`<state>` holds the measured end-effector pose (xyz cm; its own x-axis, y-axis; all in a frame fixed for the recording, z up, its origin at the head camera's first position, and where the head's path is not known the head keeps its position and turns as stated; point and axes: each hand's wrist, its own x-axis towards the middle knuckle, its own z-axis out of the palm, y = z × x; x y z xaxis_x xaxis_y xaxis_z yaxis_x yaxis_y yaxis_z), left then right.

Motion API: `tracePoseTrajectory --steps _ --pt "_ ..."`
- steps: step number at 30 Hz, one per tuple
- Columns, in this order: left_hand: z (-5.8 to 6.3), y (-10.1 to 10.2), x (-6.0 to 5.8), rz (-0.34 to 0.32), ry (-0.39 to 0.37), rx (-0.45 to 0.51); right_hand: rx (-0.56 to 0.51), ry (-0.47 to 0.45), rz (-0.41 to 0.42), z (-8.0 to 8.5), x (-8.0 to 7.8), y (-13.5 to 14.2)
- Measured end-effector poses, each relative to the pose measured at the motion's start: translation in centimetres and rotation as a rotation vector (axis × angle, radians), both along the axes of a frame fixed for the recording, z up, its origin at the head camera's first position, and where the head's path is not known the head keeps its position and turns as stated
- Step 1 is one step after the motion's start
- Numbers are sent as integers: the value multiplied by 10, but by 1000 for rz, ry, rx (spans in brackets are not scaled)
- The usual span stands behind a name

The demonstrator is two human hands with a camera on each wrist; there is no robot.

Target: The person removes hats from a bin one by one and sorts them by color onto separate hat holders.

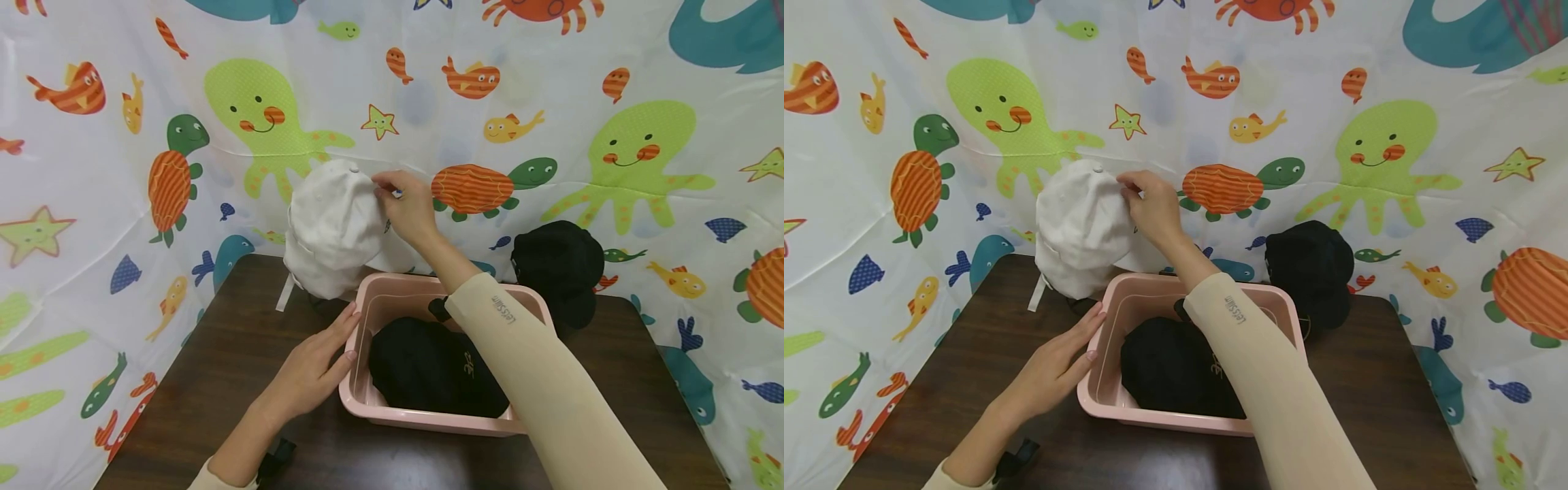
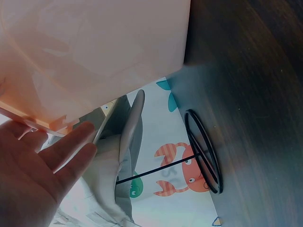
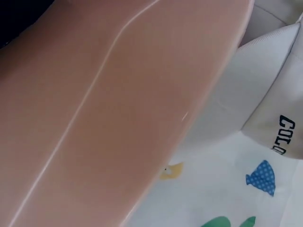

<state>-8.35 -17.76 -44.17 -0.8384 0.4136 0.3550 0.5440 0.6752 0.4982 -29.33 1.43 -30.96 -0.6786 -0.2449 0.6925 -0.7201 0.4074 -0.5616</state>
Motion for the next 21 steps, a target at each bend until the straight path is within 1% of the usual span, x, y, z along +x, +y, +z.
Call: tracePoseTrajectory --steps 10,17,21 --pt "1 0 0 -8 12 7 54 -2 2 -3 3 -7" --pt "1 0 0 -10 27 9 72 3 40 -7 5 -13" --pt "0 0 0 -9 29 13 103 -1 49 -8 6 -16"
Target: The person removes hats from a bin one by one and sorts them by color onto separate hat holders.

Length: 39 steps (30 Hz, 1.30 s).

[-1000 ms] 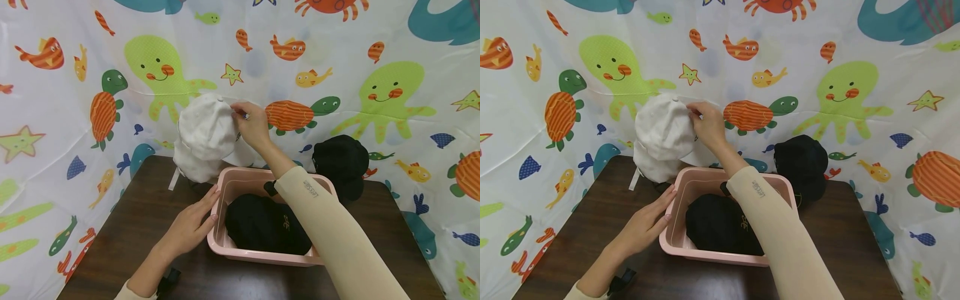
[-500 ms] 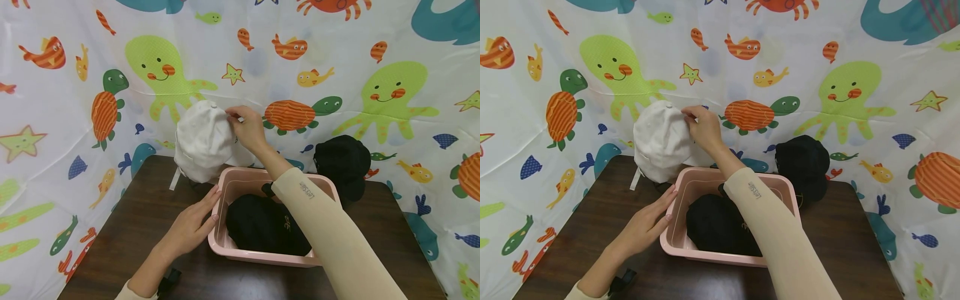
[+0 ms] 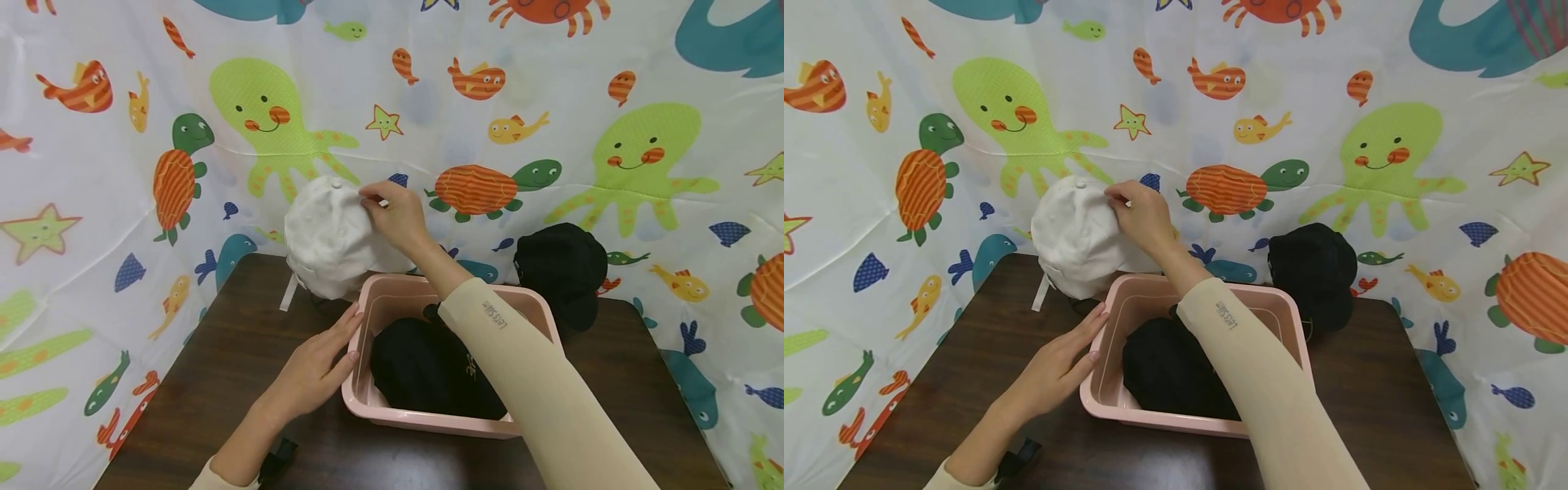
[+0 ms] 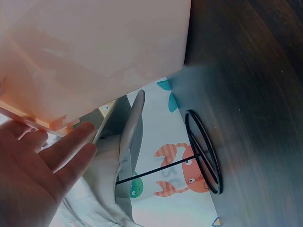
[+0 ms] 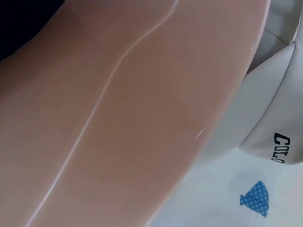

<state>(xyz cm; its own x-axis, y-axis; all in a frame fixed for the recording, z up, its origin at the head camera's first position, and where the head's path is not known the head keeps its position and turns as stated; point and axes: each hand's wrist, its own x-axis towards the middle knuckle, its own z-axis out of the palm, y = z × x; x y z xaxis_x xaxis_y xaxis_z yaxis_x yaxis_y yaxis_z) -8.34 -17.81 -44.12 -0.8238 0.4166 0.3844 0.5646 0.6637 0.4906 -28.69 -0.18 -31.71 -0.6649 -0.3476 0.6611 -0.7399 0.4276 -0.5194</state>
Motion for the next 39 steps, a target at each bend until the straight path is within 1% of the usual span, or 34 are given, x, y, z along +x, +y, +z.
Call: tracePoseTrajectory --steps 11,17,22,27,31,39 --pt "-2 -1 -1 0 4 -8 77 37 -42 -1 3 -8" --pt "-1 0 0 -7 -7 -1 98 6 -71 -3 3 -12" --pt "0 -1 0 -5 -13 -9 106 -31 -90 -6 -1 -12" --pt "-1 -1 -1 -2 -13 -13 119 -72 -83 -12 -6 -11" --pt "-2 -1 -1 -6 -8 -11 122 -79 -68 -16 -6 -9" --pt "-3 -2 -3 -12 -8 -3 157 -100 -55 -16 -4 -7"
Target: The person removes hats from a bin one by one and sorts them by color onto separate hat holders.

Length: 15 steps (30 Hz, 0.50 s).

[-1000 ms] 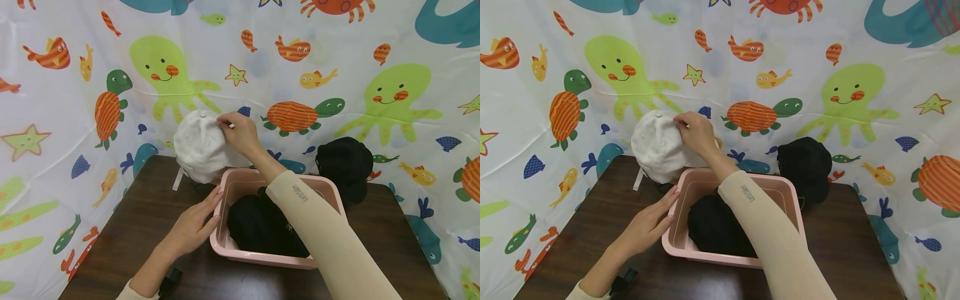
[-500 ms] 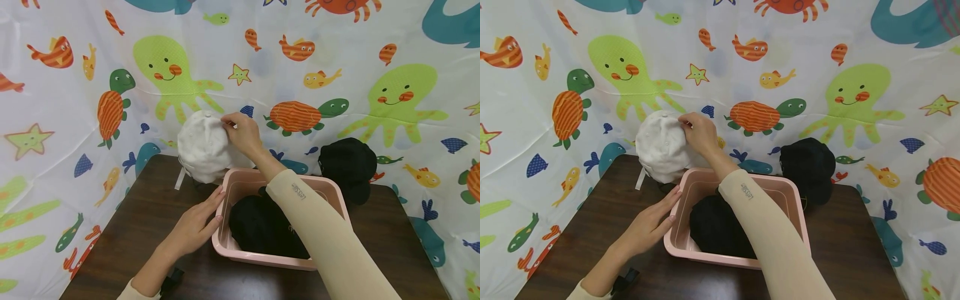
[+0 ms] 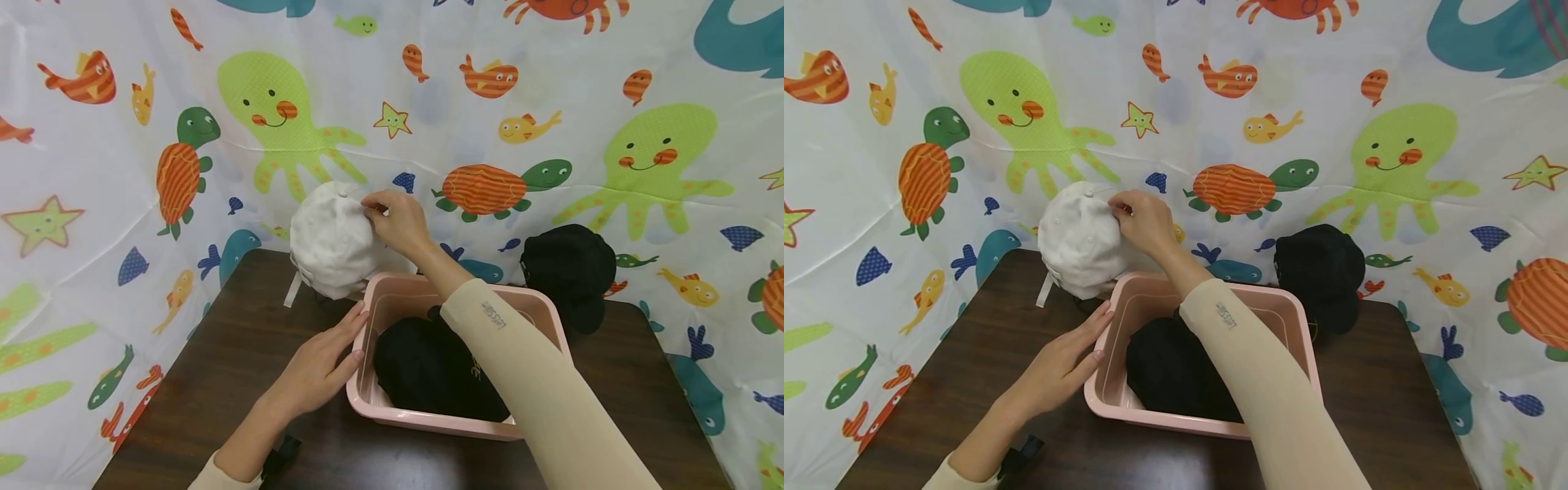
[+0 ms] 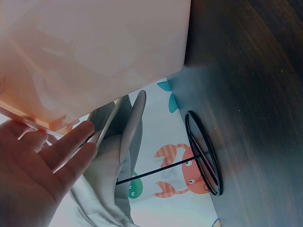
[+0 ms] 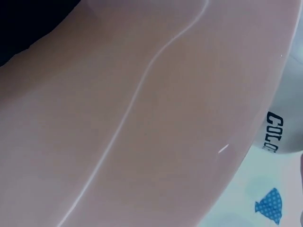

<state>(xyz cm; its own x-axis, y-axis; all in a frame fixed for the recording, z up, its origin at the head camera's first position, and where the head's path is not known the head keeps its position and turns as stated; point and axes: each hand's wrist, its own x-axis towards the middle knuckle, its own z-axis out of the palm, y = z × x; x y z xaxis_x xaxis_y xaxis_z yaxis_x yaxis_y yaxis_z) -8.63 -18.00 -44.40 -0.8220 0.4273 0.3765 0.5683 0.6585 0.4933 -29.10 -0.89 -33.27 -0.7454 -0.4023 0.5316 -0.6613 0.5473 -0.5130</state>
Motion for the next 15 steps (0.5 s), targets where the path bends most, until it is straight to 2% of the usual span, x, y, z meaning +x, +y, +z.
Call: tracePoseTrajectory --steps 15 --pt "1 3 -2 8 -22 -6 27 -37 40 -1 2 5"
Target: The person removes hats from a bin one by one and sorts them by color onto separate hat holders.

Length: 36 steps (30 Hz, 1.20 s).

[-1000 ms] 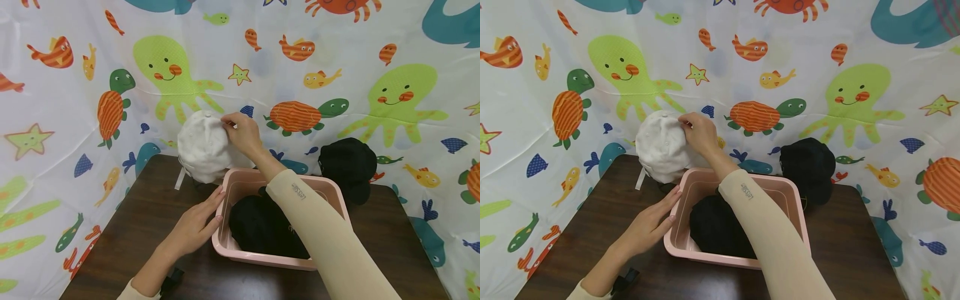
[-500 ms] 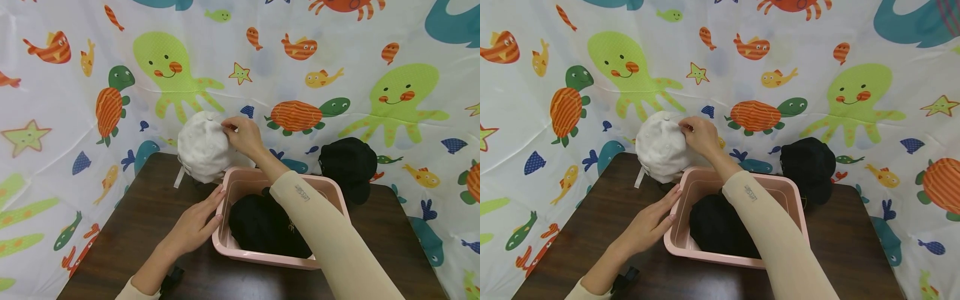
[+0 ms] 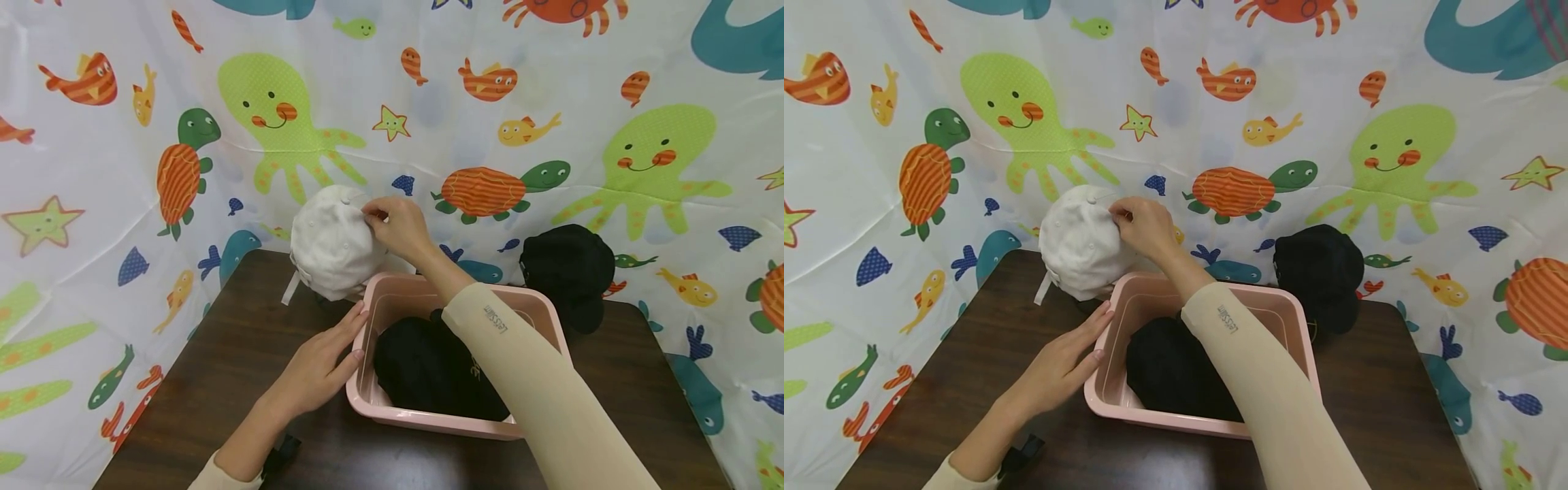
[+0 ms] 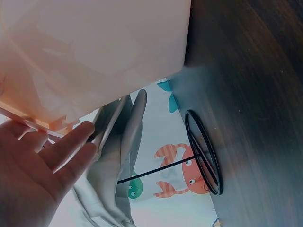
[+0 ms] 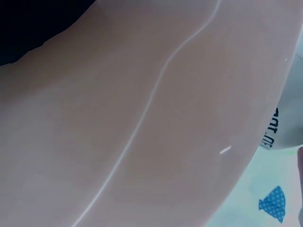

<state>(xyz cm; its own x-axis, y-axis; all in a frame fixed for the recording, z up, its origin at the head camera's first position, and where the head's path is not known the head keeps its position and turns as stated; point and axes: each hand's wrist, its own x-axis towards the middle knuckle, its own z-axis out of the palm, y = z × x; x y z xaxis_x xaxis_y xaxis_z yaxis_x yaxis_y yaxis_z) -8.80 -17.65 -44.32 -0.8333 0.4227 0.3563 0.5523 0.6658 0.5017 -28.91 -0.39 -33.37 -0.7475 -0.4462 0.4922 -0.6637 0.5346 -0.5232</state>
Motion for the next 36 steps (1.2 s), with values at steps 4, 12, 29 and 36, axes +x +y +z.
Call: tracePoseTrajectory --steps 4,12,29,36 --pt "-1 0 0 0 3 1 9 -17 -1 -2 0 1" --pt "-1 0 -1 0 13 0 39 -21 -13 -5 1 5" --pt "-1 0 0 -3 24 10 63 -96 -3 3 4 15" --pt "-2 -1 0 1 28 12 109 -55 13 12 8 25"
